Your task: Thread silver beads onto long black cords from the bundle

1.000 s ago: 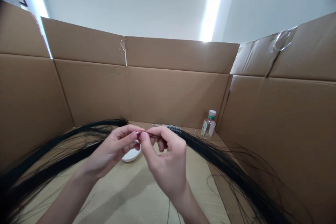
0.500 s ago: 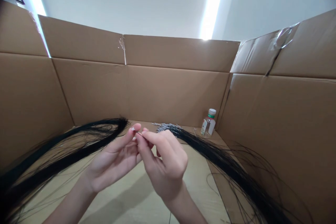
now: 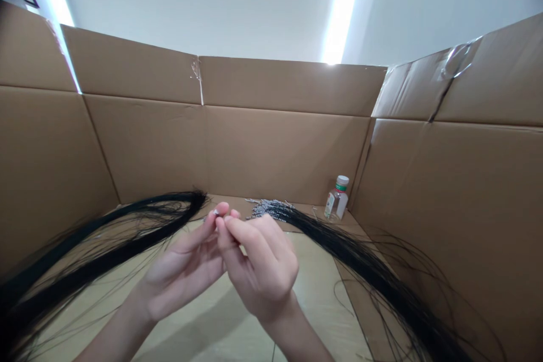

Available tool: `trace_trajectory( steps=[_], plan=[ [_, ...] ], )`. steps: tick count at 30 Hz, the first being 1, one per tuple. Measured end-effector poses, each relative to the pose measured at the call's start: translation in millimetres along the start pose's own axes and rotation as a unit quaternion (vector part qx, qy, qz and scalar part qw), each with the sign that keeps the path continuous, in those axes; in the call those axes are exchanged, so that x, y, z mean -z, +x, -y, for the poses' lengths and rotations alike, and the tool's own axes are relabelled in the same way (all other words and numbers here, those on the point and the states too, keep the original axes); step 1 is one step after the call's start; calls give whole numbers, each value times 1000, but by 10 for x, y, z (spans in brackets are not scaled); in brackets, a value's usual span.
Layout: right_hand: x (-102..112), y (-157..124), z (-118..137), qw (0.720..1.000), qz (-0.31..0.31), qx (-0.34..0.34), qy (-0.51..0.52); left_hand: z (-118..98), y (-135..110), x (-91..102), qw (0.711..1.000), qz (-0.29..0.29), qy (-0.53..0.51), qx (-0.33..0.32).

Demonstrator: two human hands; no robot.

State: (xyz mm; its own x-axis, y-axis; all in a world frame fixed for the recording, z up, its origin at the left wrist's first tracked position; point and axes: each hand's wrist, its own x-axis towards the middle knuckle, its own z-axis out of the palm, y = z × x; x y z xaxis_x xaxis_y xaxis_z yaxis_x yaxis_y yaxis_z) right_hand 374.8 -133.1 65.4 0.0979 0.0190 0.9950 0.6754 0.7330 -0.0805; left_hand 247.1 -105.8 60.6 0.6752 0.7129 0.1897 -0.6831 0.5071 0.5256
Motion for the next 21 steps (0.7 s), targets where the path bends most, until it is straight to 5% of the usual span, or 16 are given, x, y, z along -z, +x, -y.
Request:
trace_trajectory(
  steps=[21],
  plan=[
    [31,-29,-41,1000,21,-3,15,16,26,-51,1000,-15,1,-8]
  ],
)
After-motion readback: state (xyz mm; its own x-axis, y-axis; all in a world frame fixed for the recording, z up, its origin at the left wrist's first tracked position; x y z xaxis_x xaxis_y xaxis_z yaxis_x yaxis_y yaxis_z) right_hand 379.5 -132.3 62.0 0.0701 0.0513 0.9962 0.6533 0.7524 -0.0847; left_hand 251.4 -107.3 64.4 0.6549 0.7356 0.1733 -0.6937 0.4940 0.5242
